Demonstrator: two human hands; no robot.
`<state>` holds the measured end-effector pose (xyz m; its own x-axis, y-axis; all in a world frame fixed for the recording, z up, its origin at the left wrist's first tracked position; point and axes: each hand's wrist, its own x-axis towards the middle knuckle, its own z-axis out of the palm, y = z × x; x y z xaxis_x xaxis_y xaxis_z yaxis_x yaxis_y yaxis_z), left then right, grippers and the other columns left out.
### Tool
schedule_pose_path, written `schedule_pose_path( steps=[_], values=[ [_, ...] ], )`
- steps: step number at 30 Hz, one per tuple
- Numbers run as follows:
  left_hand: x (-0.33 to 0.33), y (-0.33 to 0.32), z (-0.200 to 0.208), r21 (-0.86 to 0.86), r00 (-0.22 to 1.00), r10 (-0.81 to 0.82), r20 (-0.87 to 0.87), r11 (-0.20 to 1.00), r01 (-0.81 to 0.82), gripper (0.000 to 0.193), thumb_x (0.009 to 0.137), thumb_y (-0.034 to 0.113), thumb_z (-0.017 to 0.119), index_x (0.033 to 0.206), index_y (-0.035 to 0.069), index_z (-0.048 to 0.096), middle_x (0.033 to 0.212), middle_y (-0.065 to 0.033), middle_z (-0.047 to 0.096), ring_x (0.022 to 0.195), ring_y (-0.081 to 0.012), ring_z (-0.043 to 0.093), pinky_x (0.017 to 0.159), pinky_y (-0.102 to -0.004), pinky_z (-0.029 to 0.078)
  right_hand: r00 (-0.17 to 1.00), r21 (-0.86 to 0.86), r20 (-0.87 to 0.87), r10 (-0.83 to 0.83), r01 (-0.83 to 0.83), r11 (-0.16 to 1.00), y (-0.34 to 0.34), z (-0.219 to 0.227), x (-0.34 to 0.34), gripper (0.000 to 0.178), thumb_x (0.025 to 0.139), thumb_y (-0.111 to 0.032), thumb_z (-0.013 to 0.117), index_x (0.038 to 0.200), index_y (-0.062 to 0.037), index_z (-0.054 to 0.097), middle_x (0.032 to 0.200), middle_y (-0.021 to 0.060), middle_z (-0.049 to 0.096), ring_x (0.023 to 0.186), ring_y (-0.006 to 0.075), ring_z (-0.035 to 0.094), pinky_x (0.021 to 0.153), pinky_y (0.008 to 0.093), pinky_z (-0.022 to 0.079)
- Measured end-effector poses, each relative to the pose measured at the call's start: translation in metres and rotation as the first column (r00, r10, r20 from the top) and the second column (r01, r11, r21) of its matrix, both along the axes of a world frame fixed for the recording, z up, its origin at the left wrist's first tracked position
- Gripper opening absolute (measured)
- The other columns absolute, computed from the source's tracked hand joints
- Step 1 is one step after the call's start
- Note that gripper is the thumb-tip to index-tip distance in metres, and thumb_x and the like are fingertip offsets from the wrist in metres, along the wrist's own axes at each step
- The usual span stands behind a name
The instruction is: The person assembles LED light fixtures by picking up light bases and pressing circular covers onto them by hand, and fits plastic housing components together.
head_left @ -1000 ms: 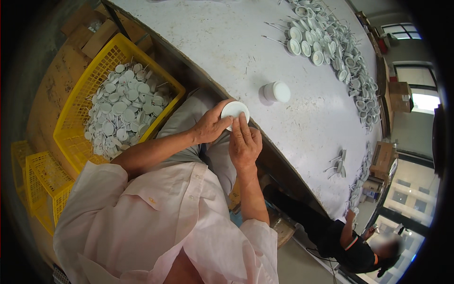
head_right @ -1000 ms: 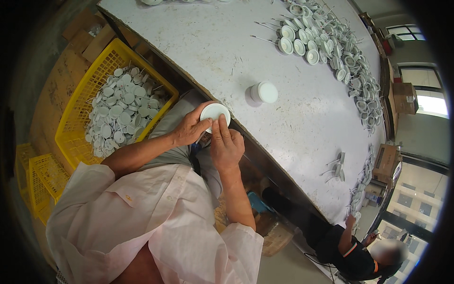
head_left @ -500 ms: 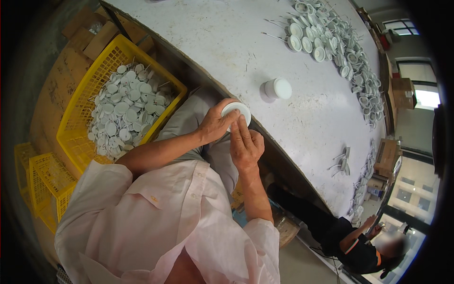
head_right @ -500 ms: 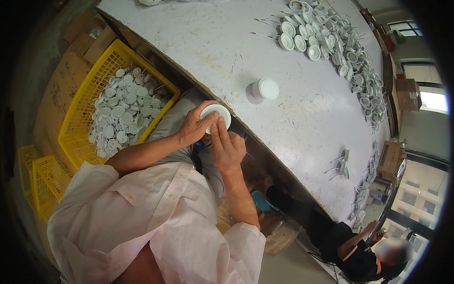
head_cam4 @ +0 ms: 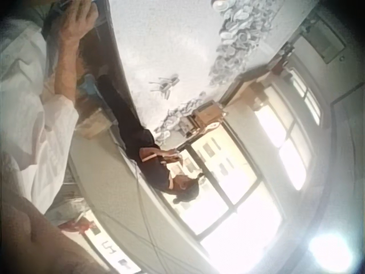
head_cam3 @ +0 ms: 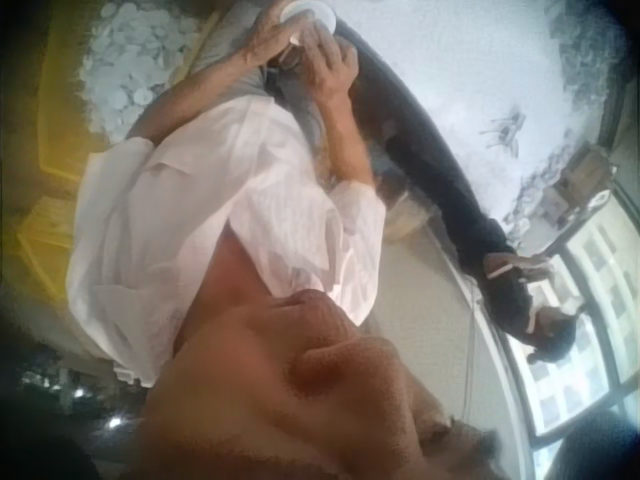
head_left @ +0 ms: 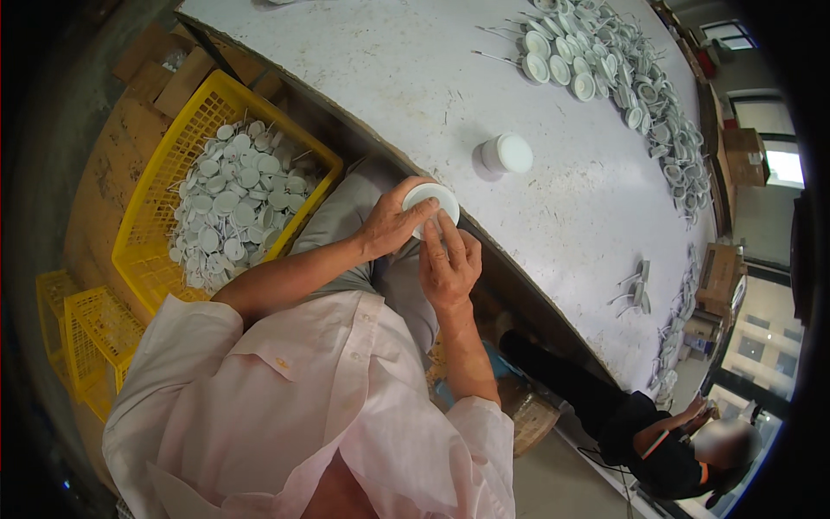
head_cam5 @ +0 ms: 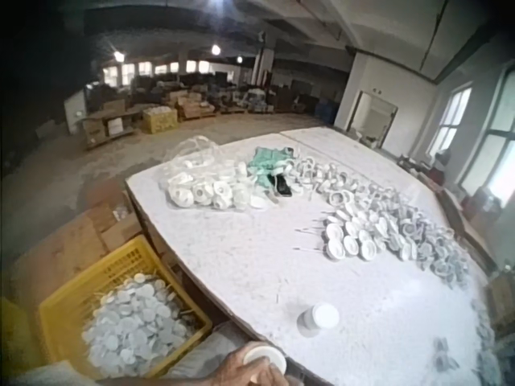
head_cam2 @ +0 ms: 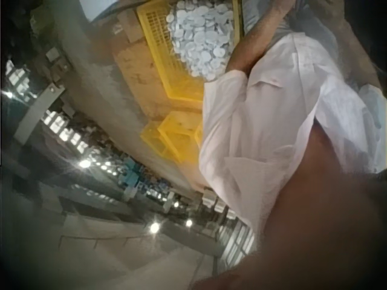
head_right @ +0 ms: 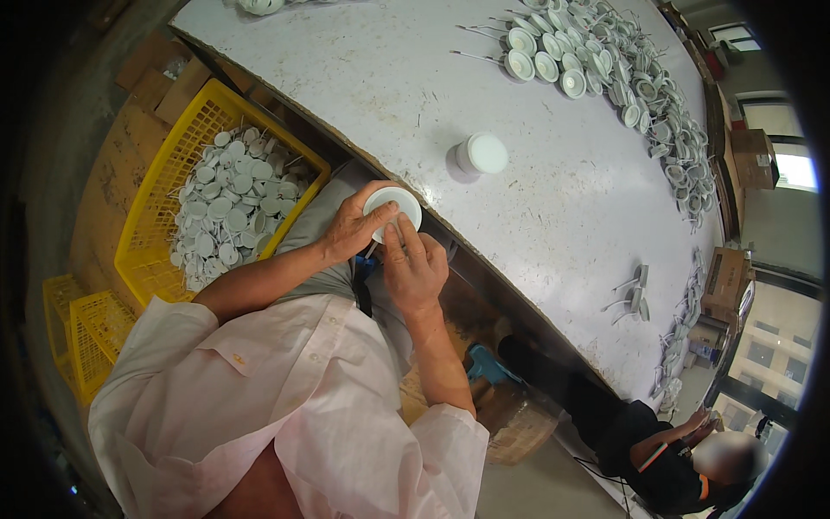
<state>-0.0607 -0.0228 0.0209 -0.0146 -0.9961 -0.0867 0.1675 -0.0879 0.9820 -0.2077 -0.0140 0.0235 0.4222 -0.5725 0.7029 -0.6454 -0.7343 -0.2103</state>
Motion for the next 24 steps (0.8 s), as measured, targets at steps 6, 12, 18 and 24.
schedule_pose_path(
  steps=[6, 12, 18, 24],
  values=[
    [0.000, 0.000, 0.000, -0.049, 1.000, 0.015, 0.018, 0.999, -0.014, 0.038, 0.091, 0.025, 0.055, 0.118, -0.001, 0.051, 0.105, -0.0124, 0.060, 0.097, -0.0172, 0.057, 0.084, -0.0300, 0.048, 0.997, 0.050, 0.064, 0.040, -0.043, 0.998, 0.002, 0.010, 0.000, 0.042, 0.064, -0.005, 0.074, 0.105, -0.0099, 0.066, 0.117, 0.0049, 0.060, 0.080, 0.0211, 0.056, 0.069, 0.0289, 0.047],
    [0.003, 0.003, -0.003, -0.137, 0.993, 0.052, 0.103, 0.990, -0.037, 0.033, 0.093, 0.024, 0.054, 0.116, 0.001, 0.052, 0.099, -0.0115, 0.064, 0.093, -0.0181, 0.061, 0.079, -0.0302, 0.050, 0.996, 0.122, 0.091, 0.023, -0.034, 0.992, 0.004, 0.018, 0.001, 0.041, 0.063, -0.008, 0.074, 0.103, -0.0059, 0.067, 0.117, 0.0054, 0.061, 0.077, 0.0207, 0.056, 0.068, 0.0290, 0.047],
    [0.006, 0.006, -0.009, -0.218, 0.977, 0.058, 0.206, 0.976, -0.012, 0.030, 0.091, 0.020, 0.055, 0.113, -0.001, 0.054, 0.099, -0.0130, 0.064, 0.092, -0.0186, 0.062, 0.079, -0.0305, 0.051, 0.999, 0.030, -0.027, 0.030, -0.030, 0.999, 0.008, -0.004, -0.001, 0.040, 0.061, -0.009, 0.074, 0.101, -0.0046, 0.068, 0.113, 0.0046, 0.064, 0.072, 0.0199, 0.056, 0.066, 0.0285, 0.047],
    [0.008, -0.001, -0.026, 0.043, 0.995, -0.003, 0.101, 0.999, -0.002, 0.035, 0.085, 0.016, 0.063, 0.114, 0.000, 0.054, 0.098, -0.0108, 0.063, 0.090, -0.0157, 0.060, 0.080, -0.0297, 0.050, 0.999, 0.174, 0.033, 0.024, -0.030, 0.984, 0.000, 0.013, -0.010, 0.040, 0.065, -0.008, 0.074, 0.104, -0.0055, 0.065, 0.105, 0.0077, 0.065, 0.078, 0.0238, 0.058, 0.069, 0.0321, 0.049]
  ],
)
